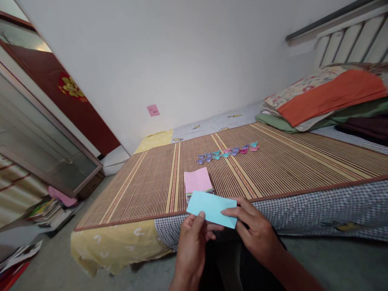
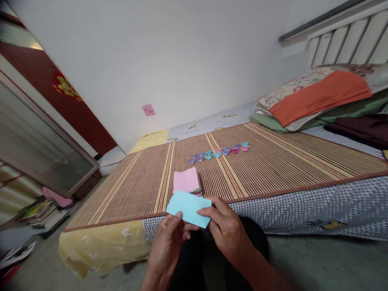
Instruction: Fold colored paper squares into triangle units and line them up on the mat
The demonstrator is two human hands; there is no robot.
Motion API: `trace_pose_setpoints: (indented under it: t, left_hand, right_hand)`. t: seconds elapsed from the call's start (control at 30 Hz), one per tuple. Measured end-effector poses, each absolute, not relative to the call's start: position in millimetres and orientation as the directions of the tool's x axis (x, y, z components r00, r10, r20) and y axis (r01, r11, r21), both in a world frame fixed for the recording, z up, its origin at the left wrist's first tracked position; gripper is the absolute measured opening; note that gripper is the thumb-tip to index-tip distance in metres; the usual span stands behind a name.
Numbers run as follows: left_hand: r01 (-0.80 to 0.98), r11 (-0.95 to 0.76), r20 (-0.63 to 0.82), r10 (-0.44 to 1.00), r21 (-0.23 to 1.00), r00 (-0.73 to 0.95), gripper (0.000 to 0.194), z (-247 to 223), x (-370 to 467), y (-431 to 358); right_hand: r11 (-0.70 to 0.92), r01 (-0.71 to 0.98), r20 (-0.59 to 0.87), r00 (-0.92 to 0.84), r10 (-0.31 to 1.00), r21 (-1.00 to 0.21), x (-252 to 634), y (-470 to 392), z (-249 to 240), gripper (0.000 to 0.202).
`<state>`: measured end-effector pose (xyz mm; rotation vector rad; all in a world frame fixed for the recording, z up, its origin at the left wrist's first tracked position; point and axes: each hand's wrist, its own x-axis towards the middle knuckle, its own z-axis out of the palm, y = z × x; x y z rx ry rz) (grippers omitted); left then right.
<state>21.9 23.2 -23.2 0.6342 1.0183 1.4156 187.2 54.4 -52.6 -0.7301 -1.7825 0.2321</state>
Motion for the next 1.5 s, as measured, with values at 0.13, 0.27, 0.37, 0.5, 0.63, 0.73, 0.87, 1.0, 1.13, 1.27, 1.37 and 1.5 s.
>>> trace_pose_setpoints:
  t: [0.13,0.27,0.37,0.5,0.63,0.73,0.87,1.0,1.13,1.27,1.37,1.5]
  left_hand:
    - [-0.504,0.175,-0.249,0.965,0.845,-0.082,0.039,-27.3,14.8,26.1]
    - [-0.584,0.223,-0.261,0.965,0.781,0.019,0.03,-27.9,15.7,23.9]
    - [-0.63,0.202,-0.215,0.975,0.75,0.057,0.026,-25.0,19.2,21.3]
    - [-0.646,0.142,-0.204,0.979,0.75,-0.021,0.025,-19.9,22.8,18.5]
    - [-0.631,0.074,-0.176,0.979,0.773,-0.1,0.027,-17.1,26.9,15.3]
    - [-0.606,0.041,-0.137,0.984,0.794,-0.113,0.026,-18.3,30.9,13.0]
    - [-0.543,0.017,-0.092,0.989,0.839,-0.111,0.027,-23.9,35.8,12.9]
    - [-0.521,0.018,-0.12,0.979,0.853,-0.163,0.031,-27.9,38.4,15.3]
    - [-0.429,0.016,-0.099,0.98,0.903,-0.172,0.025,-27.5,37.5,15.8]
    - [-0.327,0.004,-0.06,0.985,0.945,-0.161,0.021,-27.3,34.9,15.4]
    - [-0.316,0.018,-0.051,0.994,0.949,-0.096,0.02,-27.3,31.5,15.7]
    - [-0.393,0.144,-0.107,0.988,0.908,0.113,0.029,-25.7,25.1,15.4]
  right_hand:
    - [0.834,0.402,0.842,-0.225,0.491,-0.379,191.6,53.0,-45.7,0.034]
    - [0.869,0.386,0.857,-0.282,0.43,-0.309,193.2,47.6,-34.9,0.032]
    - [0.873,0.355,0.839,-0.31,0.448,-0.334,192.5,45.4,-33.3,0.03]
    - [0.824,0.328,0.81,-0.221,0.543,-0.462,190.9,45.9,-40.1,0.019]
    - [0.659,0.31,0.667,-0.096,0.739,-0.685,188.5,44.1,-45.1,0.013]
    - [0.532,0.234,0.53,-0.078,0.845,-0.814,186.1,42.4,-43.2,0.019]
    - [0.406,0.168,0.399,-0.076,0.914,-0.898,182.5,41.2,-39.9,0.022]
    - [0.361,0.16,0.36,-0.035,0.932,-0.919,179.4,41.5,-43.7,0.019]
    - [0.273,0.027,0.272,-0.034,0.962,-0.962,180.0,43.8,-46.1,0.024]
    - [0.258,0.011,0.253,-0.157,0.955,-0.966,185.1,45.7,-45.3,0.019]
    - [0.278,-0.017,0.278,-0.14,0.95,-0.96,189.1,48.7,-46.9,0.021]
    - [0.269,-0.05,0.273,-0.115,0.955,-0.962,192.4,53.8,-49.0,0.021]
